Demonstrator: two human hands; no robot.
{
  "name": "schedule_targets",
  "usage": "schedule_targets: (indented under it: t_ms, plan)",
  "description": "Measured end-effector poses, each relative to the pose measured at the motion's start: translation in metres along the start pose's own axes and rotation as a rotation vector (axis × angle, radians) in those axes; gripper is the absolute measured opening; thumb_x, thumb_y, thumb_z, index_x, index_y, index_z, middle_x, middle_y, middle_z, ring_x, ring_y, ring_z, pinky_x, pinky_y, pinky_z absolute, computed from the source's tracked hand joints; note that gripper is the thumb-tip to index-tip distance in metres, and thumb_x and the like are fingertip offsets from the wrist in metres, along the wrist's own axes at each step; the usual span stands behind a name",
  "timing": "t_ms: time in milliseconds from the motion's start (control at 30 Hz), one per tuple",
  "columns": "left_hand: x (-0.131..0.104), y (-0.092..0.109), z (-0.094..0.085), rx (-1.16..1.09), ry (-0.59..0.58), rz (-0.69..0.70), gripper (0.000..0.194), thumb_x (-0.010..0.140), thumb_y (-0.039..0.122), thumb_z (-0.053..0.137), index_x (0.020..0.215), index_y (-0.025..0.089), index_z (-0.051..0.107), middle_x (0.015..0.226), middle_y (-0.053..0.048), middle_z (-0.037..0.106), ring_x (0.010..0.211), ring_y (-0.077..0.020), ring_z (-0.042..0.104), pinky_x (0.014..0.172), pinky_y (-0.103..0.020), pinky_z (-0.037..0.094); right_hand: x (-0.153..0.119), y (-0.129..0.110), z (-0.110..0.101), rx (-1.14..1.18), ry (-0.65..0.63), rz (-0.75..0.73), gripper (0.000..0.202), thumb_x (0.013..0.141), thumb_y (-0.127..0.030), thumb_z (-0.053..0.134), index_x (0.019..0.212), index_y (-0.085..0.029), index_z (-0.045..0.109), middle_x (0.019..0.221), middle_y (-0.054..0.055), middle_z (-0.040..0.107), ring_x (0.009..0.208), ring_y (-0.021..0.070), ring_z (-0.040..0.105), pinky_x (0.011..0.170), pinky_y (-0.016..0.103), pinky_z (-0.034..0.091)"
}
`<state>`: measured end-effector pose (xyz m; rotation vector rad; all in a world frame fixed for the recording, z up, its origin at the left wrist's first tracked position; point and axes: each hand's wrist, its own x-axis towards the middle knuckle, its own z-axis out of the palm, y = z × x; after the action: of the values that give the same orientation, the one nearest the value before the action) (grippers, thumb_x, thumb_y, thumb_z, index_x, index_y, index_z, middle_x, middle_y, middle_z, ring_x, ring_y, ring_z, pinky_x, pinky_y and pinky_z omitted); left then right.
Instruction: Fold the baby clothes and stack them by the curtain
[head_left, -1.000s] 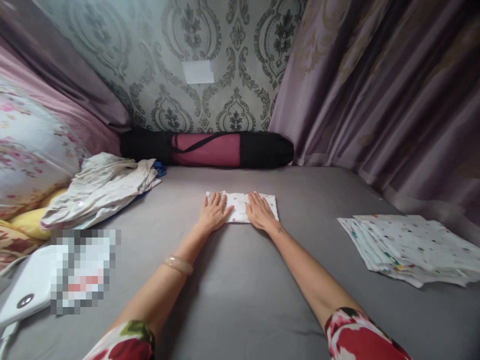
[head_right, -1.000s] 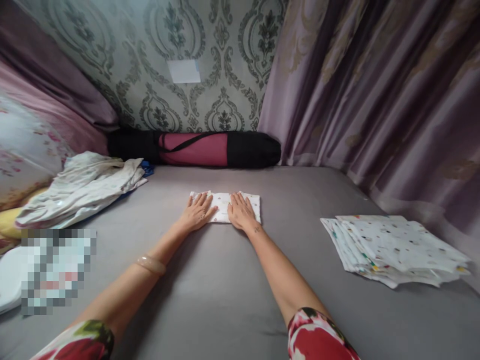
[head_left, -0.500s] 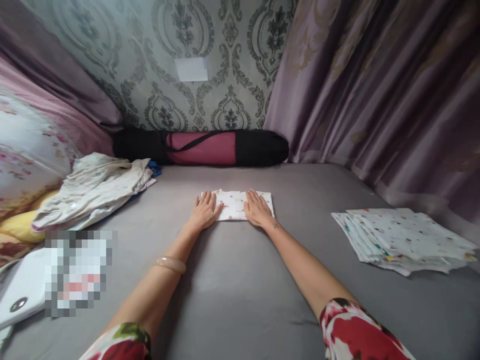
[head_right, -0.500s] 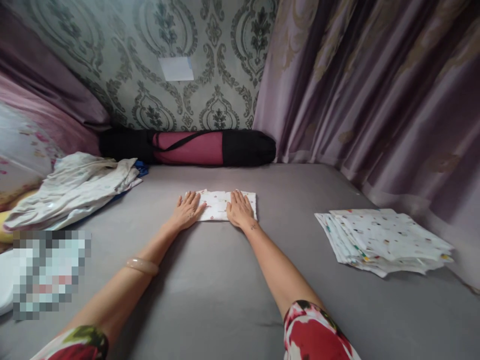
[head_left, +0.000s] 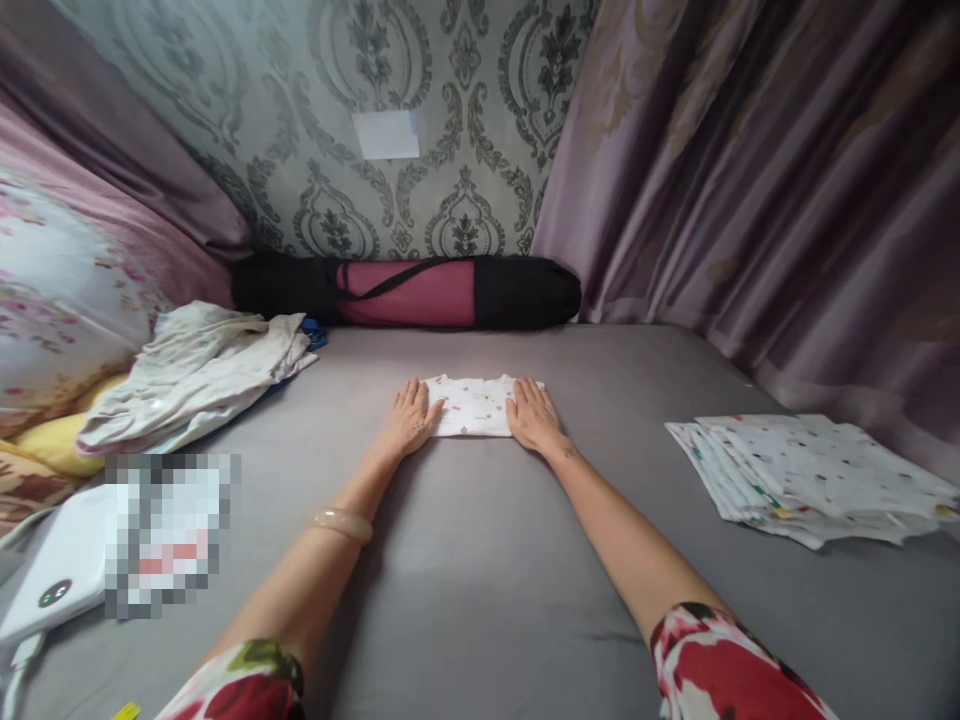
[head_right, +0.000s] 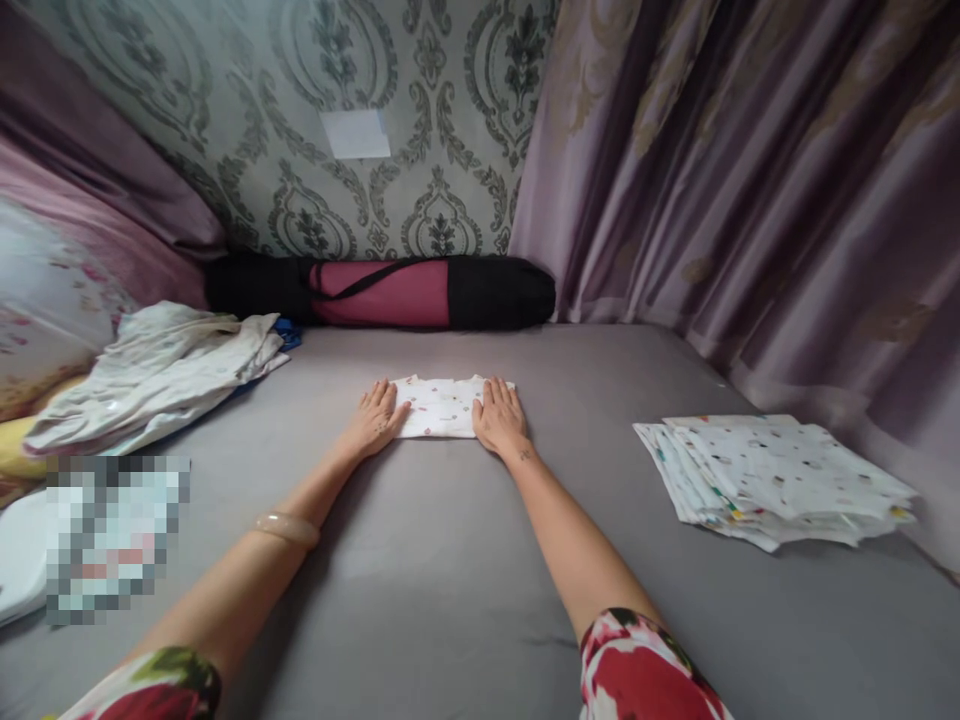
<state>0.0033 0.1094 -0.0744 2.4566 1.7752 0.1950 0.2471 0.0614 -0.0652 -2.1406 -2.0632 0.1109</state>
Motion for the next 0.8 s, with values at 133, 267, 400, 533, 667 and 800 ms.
schedule_targets:
  t_ms: [133, 267, 400, 533, 667, 800]
  plan:
    - [-0.01, -0.004, -0.001, -0.049, 0.043, -0.018, 0.064, 0.1, 0.046, 0.016, 0.15, 0.008, 0.027, 0.158, -0.017, 0.021, 0.147, -0.0242, 0.016, 0.118, -0.042, 0.022, 0.0, 0.008, -0.014, 0.033, -0.027, 0.011, 0.063, 0.098, -0.035, 0.013, 0.15, -0.004, 0.028, 0.159, 0.013, 0.023, 0.147, 0.0223, 0.016, 0.119, 0.039, 0.013]
    - [-0.025, -0.003, -0.006, -0.059, 0.046, -0.012, 0.061, 0.1, 0.043, 0.014, 0.149, 0.01, 0.03, 0.157, -0.014, 0.025, 0.147, -0.0228, 0.02, 0.118, -0.044, 0.02, -0.003, 0.017, -0.01, 0.006, -0.007, 0.016, 0.064, 0.097, -0.036, 0.016, 0.15, -0.001, 0.027, 0.159, 0.015, 0.019, 0.148, 0.0239, 0.014, 0.119, 0.039, 0.013]
    - [-0.027, 0.0, -0.01, -0.076, 0.024, -0.029, 0.062, 0.099, 0.043, 0.016, 0.149, 0.009, 0.031, 0.158, -0.014, 0.024, 0.146, -0.0239, 0.021, 0.119, -0.045, 0.018, -0.004, 0.022, 0.001, -0.027, -0.024, 0.02, 0.064, 0.098, -0.035, 0.016, 0.149, 0.0, 0.028, 0.159, 0.017, 0.021, 0.147, 0.0254, 0.016, 0.118, 0.038, 0.015]
    - [-0.026, 0.001, -0.009, -0.109, 0.022, -0.042, 0.062, 0.099, 0.043, 0.018, 0.149, 0.009, 0.03, 0.159, -0.013, 0.022, 0.147, -0.0239, 0.019, 0.119, -0.045, 0.017, 0.0, 0.021, 0.0, -0.056, -0.043, 0.018, 0.064, 0.098, -0.036, 0.018, 0.149, 0.0, 0.028, 0.158, 0.017, 0.022, 0.147, 0.0265, 0.016, 0.118, 0.04, 0.013]
    - [-0.027, -0.001, -0.009, -0.119, 0.058, -0.029, 0.059, 0.099, 0.042, 0.019, 0.148, 0.012, 0.034, 0.158, -0.012, 0.024, 0.146, -0.0244, 0.021, 0.119, -0.045, 0.019, 0.005, 0.005, 0.0, -0.053, 0.002, -0.01, 0.064, 0.098, -0.039, 0.015, 0.151, -0.004, 0.026, 0.159, 0.015, 0.02, 0.148, 0.0241, 0.013, 0.118, 0.043, 0.008]
    - [-0.025, -0.004, -0.005, -0.114, 0.066, -0.038, 0.058, 0.099, 0.041, 0.018, 0.147, 0.013, 0.035, 0.157, -0.011, 0.027, 0.146, -0.024, 0.022, 0.119, -0.044, 0.02, 0.004, -0.007, 0.005, -0.029, -0.035, -0.036, 0.064, 0.099, -0.039, 0.013, 0.151, -0.003, 0.026, 0.159, 0.013, 0.022, 0.147, 0.0223, 0.015, 0.119, 0.039, 0.009]
